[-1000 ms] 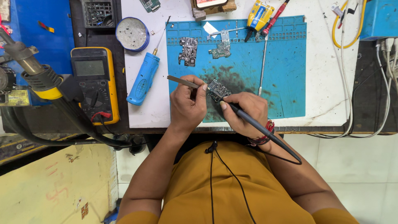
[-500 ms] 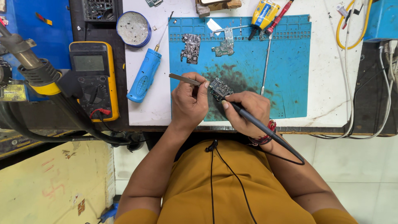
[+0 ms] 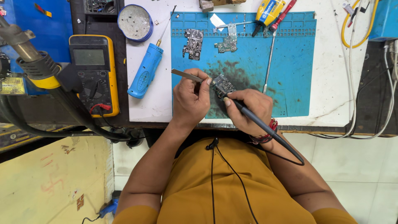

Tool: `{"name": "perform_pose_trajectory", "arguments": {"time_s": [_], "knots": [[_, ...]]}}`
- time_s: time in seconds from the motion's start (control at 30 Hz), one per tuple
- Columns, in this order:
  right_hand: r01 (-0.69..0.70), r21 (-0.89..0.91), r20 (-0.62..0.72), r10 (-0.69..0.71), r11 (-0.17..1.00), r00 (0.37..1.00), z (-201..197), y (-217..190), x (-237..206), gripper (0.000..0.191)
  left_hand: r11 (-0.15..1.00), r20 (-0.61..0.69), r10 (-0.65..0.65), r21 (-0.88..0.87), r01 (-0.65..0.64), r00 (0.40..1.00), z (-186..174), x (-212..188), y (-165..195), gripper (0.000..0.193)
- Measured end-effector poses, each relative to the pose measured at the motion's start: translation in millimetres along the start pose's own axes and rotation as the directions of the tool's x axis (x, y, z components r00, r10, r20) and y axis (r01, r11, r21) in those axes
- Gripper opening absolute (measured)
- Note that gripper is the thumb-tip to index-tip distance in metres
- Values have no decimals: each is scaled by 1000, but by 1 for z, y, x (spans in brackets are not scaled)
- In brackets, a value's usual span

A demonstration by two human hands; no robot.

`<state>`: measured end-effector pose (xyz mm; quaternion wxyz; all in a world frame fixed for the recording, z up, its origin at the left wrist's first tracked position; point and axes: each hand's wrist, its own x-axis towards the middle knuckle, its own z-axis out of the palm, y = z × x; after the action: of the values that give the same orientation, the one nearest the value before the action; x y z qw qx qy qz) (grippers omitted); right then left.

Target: The person solders components on a small circuit board at a repair workbench, holding the board steady with one hand while applying a soldering iron to its contacts. They reposition the board, use tweezers to adjust parts, and continue soldering different points on the board.

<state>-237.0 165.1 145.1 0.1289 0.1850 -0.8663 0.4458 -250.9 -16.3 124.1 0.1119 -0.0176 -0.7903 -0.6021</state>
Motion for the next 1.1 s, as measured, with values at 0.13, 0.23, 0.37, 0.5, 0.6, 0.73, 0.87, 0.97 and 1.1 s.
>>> {"name": "perform_pose_trajectory", "arguments": {"time_s": [0.13, 0.23, 0.37, 0.5, 0.6, 0.73, 0.87, 0.97, 1.1], "knots": [[15, 5, -1, -15, 1000, 1000, 0, 1, -1, 11, 1000, 8, 1, 4, -1, 1000, -1, 0, 0, 11], [19, 1, -19, -19, 1000, 1000, 0, 2, 0, 11, 1000, 7, -9, 10, 8, 1000, 0, 1, 0, 12], [-14, -1, -34, 14, 1000, 999, 1, 3, 0, 11, 1000, 17, 8, 9, -8, 1000, 0, 2, -1, 12], [-14, -5, -49, 14, 1000, 999, 1, 3, 0, 10, 1000, 24, -3, -12, 3, 1000, -1, 2, -1, 12], [-8, 13, -27, 8, 1000, 1000, 1, 4, -1, 10, 1000, 30, 14, -19, -14, 999, -1, 1, -1, 12], [-1, 9, -44, 2, 1000, 999, 2, 5, -2, 10, 999, 38, 35, 2, -35, 999, -1, 1, -2, 12], [-4, 4, -49, 4, 1000, 999, 3, 5, -3, 9, 999, 43, 34, 10, -35, 999, -1, 1, -2, 11], [-1, 15, -47, 2, 1000, 999, 2, 6, -2, 9, 999, 53, 37, -11, -36, 998, -2, 2, -2, 11], [-18, 3, -56, 18, 1000, 998, 3, 7, -2, 9, 999, 54, 31, 5, -31, 998, -2, 2, -2, 11]]}}
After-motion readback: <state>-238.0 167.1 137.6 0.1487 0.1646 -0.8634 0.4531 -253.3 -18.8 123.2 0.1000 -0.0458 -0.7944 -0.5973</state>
